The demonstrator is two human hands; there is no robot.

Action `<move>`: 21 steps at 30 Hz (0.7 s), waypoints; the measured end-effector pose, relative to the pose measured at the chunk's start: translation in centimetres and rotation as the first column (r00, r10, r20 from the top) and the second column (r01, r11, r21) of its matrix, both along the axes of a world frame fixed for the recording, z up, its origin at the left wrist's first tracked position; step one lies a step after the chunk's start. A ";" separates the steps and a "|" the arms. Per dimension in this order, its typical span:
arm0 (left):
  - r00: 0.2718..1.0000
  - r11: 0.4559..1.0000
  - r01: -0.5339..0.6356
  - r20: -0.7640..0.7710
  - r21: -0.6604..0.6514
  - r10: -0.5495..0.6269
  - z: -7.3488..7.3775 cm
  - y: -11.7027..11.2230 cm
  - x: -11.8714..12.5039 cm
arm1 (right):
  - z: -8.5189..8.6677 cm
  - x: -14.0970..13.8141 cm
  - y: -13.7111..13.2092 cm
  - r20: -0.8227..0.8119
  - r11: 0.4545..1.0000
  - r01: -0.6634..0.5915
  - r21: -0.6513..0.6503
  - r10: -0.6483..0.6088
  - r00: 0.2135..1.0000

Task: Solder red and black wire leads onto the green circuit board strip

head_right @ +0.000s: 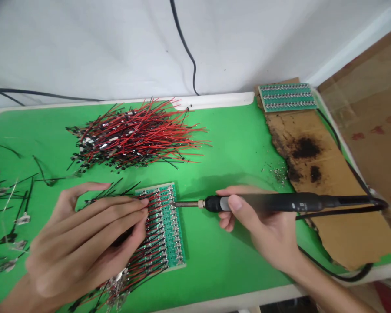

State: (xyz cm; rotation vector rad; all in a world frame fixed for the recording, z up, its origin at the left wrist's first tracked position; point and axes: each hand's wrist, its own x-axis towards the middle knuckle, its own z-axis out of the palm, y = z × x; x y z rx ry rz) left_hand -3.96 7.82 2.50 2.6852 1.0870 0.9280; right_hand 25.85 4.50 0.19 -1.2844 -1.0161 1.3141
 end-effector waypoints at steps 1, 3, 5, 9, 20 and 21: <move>1.000 1.000 0.002 0.001 0.000 -0.002 0.0 0.0 0.0 | 0.0 0.0 0.0 0.001 1.000 -0.001 0.000 0.001 1.000; 1.000 1.000 0.004 -0.005 -0.006 -0.004 0.0 0.0 -0.1 | 0.0 0.0 -0.1 0.001 1.000 0.006 -0.007 -0.006 1.000; 1.000 1.000 0.001 -0.004 -0.005 -0.001 -0.1 -0.1 -0.1 | 0.1 0.1 -0.1 -0.001 1.000 0.008 -0.009 -0.008 1.000; 1.000 1.000 -0.008 0.003 0.016 0.008 -0.2 -0.3 -0.1 | 0.1 0.1 0.0 -0.003 1.000 -0.006 -0.012 0.006 1.000; 1.000 1.000 -0.014 -0.027 0.010 0.014 0.2 -0.2 0.1 | 0.1 0.1 -0.2 0.001 0.999 0.023 -0.040 -0.023 1.000; 1.000 1.000 -0.010 -0.027 0.011 0.010 0.2 -0.2 0.1 | 0.2 0.1 -0.2 0.005 0.999 0.027 -0.039 -0.027 1.000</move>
